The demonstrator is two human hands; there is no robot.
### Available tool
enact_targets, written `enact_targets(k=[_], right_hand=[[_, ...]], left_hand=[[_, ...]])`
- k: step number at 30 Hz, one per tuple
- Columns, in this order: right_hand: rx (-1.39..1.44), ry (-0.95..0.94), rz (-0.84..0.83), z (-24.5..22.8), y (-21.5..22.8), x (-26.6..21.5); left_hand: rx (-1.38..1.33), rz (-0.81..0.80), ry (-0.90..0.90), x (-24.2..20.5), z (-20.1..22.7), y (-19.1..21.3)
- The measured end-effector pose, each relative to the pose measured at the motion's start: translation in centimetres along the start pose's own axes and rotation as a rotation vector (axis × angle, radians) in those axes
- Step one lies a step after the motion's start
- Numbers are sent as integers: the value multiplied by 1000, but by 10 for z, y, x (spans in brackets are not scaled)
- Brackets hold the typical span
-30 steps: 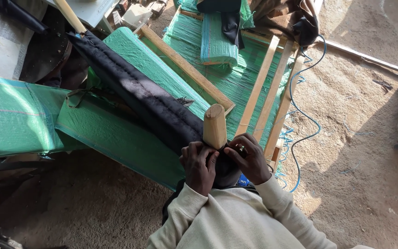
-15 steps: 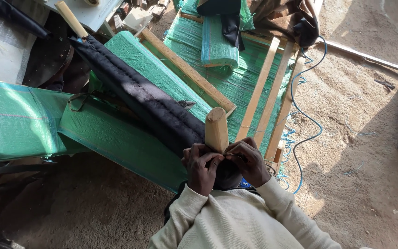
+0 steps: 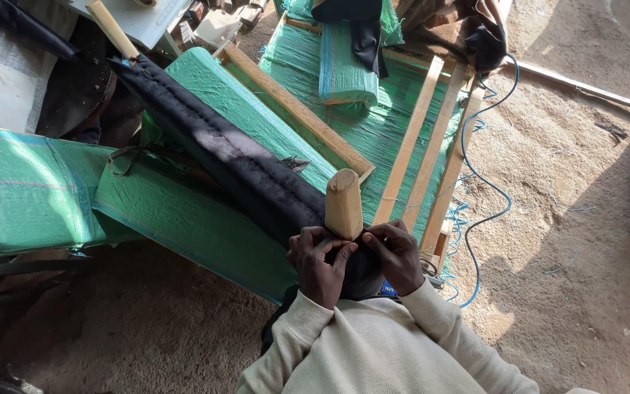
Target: The person uses a pneumatic staple gun to attach a black fabric cover to a wooden frame. They hold the fabric in place with one hand while firing staples along the edge of the frame with the other hand.
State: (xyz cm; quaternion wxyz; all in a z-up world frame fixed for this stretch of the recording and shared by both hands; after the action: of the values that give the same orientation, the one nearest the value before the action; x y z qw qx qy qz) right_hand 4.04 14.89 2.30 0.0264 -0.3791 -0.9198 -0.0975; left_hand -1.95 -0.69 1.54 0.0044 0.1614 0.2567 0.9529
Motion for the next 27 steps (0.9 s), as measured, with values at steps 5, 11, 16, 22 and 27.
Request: enact_targets(k=[5, 11, 16, 22, 27], right_hand=[[1, -31, 36, 6, -1, -1], [16, -52, 76, 2, -3, -1], [82, -129, 105, 5, 0, -7], [-52, -33, 38, 3, 5, -3], [-198, 78, 2, -3, 0, 3]], left_hand=[[13, 37, -73, -3, 1, -4], [0, 62, -81, -5, 3, -3], [36, 65, -108, -4, -1, -6], [6, 98, -84, -1, 10, -4], [26, 76, -53, 4, 18, -2]])
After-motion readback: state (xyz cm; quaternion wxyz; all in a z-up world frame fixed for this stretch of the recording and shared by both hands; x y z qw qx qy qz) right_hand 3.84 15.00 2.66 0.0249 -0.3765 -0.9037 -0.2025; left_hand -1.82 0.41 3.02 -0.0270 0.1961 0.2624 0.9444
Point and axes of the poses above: each hand's wrist, its own x-axis towards the middle knuckle, its own y-axis out of the back of the hand, z = x × y, the point moved 2 cm from there along x, towards the middle knuckle, and after that the axes turned 12 degrees about z, right-handed, at the moved point
